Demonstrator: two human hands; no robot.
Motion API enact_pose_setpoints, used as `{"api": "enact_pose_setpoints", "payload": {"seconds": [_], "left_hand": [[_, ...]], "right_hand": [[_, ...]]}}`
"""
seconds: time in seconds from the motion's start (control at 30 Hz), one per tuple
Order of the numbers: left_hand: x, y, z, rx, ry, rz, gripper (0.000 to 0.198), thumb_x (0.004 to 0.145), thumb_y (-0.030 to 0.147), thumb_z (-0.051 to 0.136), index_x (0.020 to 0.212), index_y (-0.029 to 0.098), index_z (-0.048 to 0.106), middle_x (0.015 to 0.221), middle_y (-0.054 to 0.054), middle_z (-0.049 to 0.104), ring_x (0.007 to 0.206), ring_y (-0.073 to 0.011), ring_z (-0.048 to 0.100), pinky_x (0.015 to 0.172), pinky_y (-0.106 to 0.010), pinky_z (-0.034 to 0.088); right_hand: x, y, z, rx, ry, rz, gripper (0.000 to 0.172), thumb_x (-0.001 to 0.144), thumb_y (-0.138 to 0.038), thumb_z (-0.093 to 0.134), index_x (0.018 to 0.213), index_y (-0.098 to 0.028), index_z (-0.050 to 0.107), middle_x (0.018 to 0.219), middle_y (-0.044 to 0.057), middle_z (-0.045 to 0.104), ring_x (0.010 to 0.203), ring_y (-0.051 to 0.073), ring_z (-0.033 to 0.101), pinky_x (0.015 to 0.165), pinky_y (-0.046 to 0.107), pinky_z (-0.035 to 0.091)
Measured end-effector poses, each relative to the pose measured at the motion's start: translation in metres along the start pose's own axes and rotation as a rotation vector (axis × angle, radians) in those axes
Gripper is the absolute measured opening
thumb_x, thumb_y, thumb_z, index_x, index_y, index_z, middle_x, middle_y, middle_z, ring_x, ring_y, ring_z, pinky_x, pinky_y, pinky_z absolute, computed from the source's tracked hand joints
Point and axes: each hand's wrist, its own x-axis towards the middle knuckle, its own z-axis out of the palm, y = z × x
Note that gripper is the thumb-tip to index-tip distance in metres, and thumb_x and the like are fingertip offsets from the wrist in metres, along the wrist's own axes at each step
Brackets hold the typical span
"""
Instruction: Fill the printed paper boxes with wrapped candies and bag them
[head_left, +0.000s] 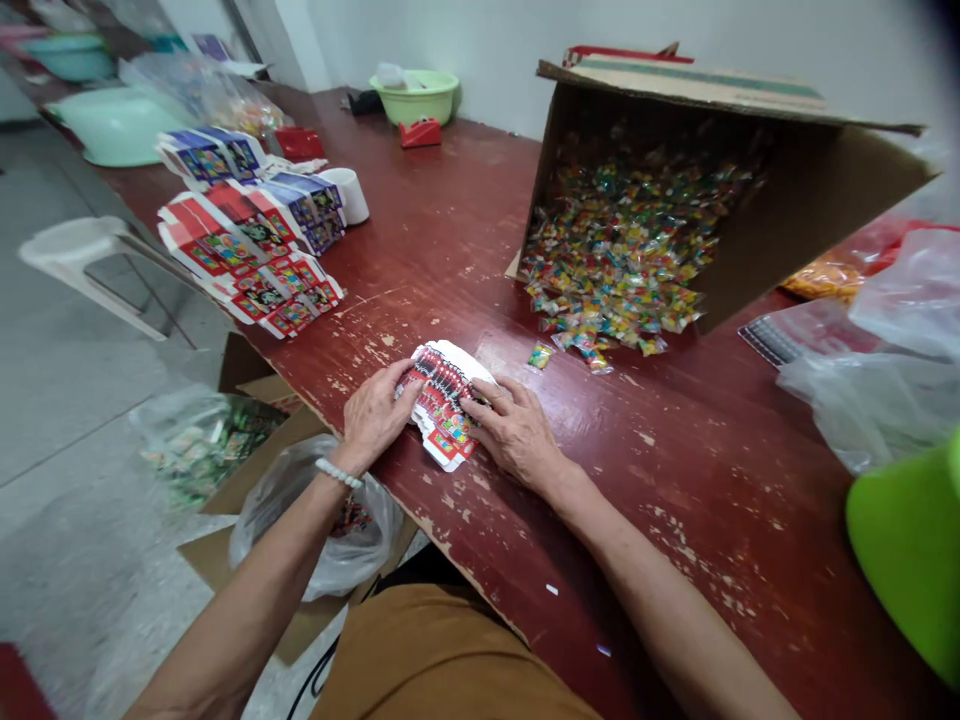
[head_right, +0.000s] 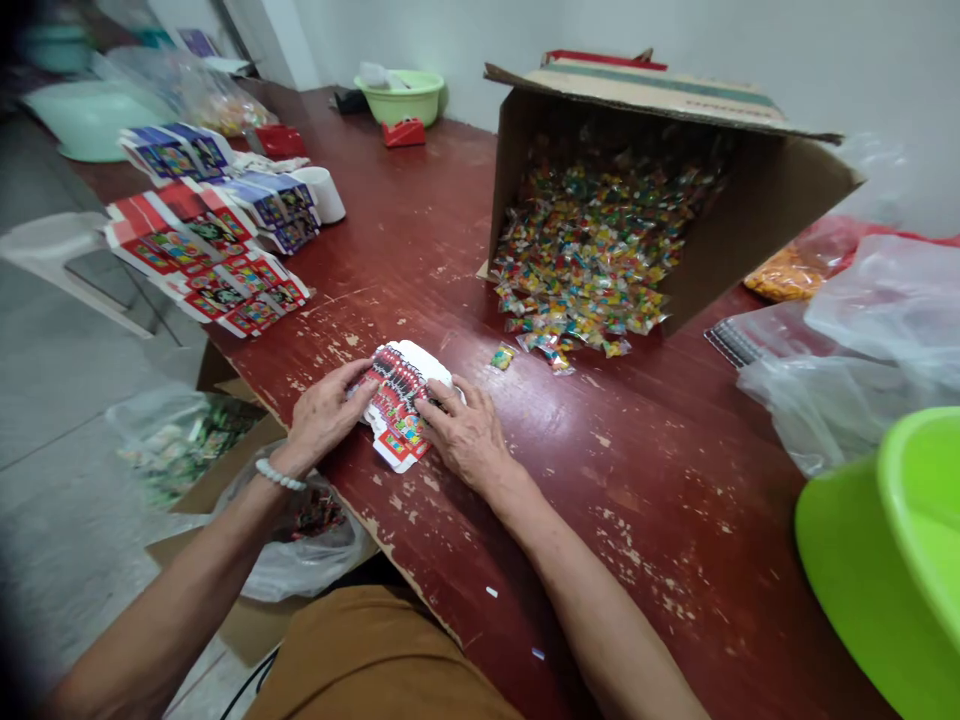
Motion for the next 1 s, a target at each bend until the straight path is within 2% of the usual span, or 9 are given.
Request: {"api": "enact_pose_setpoints", "payload": {"seconds": [0.1,0.2,0.33,0.53,0.67,0.77,0.83,0.93,1.0], "left_hand": [[-0.005,0.001,-0.004,0.097,0.084,0.071,0.042,0.098,0.04,0.043,0.129,0.018,0.064,0.12,-0.016,0.066,0.107,-0.0295,0.061,0.095,-0.044,0.048],[-0.022,0.015,-0.004,0.183,0.191,0.161,0.04,0.099,0.036,0.043,0.13,0.021,0.063,0.132,-0.017,0.059,0.117,-0.0319,0.054,0.098,-0.049,0.044],[-0.047,0.031,0.001,0.238,0.126,0.318,0.036,0.098,0.035,0.049,0.126,0.025,0.068,0.141,-0.017,0.054,0.132,-0.0366,0.043,0.104,-0.054,0.038],[-0.054,0.029,0.008,0.243,0.068,0.299,0.041,0.094,0.043,0.056,0.127,0.024,0.069,0.146,-0.02,0.05,0.138,-0.0406,0.039,0.108,-0.062,0.03],[-0.053,0.027,0.009,0.254,0.068,0.284,0.038,0.095,0.04,0.053,0.126,0.025,0.07,0.146,-0.019,0.052,0.138,-0.0403,0.039,0.109,-0.064,0.028],[-0.054,0.028,0.01,0.285,0.082,0.274,0.036,0.096,0.037,0.052,0.126,0.028,0.07,0.146,-0.017,0.053,0.137,-0.04,0.04,0.108,-0.065,0.028],[-0.055,0.03,0.011,0.311,0.109,0.282,0.035,0.096,0.037,0.053,0.125,0.028,0.07,0.145,-0.018,0.053,0.136,-0.04,0.041,0.107,-0.064,0.028],[-0.06,0.034,0.011,0.326,0.18,0.309,0.032,0.094,0.038,0.056,0.119,0.025,0.071,0.141,-0.018,0.055,0.134,-0.0383,0.043,0.109,-0.062,0.028],[-0.064,0.037,0.011,0.33,0.188,0.337,0.03,0.092,0.043,0.059,0.111,0.023,0.072,0.133,-0.018,0.059,0.129,-0.0371,0.047,0.11,-0.06,0.028]], "right_hand": [[-0.005,0.004,0.007,0.09,0.023,0.008,0.033,0.098,-0.032,0.056,0.129,-0.025,0.065,0.143,0.013,0.059,0.135,0.034,0.048,0.109,0.058,0.044],[-0.013,0.006,0.01,0.127,0.05,-0.01,0.031,0.098,-0.03,0.054,0.125,-0.022,0.066,0.138,0.015,0.061,0.132,0.033,0.051,0.108,0.057,0.046],[-0.013,0.004,-0.004,0.044,0.005,-0.039,0.031,0.097,-0.029,0.055,0.124,-0.02,0.065,0.133,0.017,0.06,0.121,0.032,0.054,0.102,0.053,0.049],[0.009,0.004,-0.03,-0.051,-0.227,-0.03,0.041,0.089,-0.039,0.067,0.127,-0.023,0.062,0.124,0.016,0.055,0.105,0.03,0.055,0.088,0.048,0.051],[0.02,0.01,-0.035,0.025,-0.304,-0.039,0.031,0.085,-0.044,0.073,0.106,-0.022,0.068,0.113,0.011,0.055,0.097,0.025,0.055,0.085,0.041,0.049],[0.017,0.015,-0.036,0.087,-0.318,-0.033,0.022,0.085,-0.041,0.074,0.091,-0.02,0.067,0.111,0.009,0.054,0.098,0.024,0.054,0.087,0.04,0.048],[0.01,0.018,-0.035,0.137,-0.285,0.006,0.027,0.085,-0.04,0.074,0.1,-0.02,0.065,0.113,0.01,0.053,0.101,0.024,0.055,0.089,0.04,0.049],[0.0,0.019,-0.03,0.206,-0.191,0.115,0.054,0.082,-0.046,0.076,0.124,-0.019,0.055,0.118,0.012,0.051,0.104,0.026,0.056,0.088,0.04,0.051],[-0.004,0.018,-0.026,0.198,-0.144,0.18,0.058,0.083,-0.048,0.074,0.127,-0.017,0.052,0.118,0.014,0.052,0.103,0.026,0.057,0.087,0.041,0.052]]}}
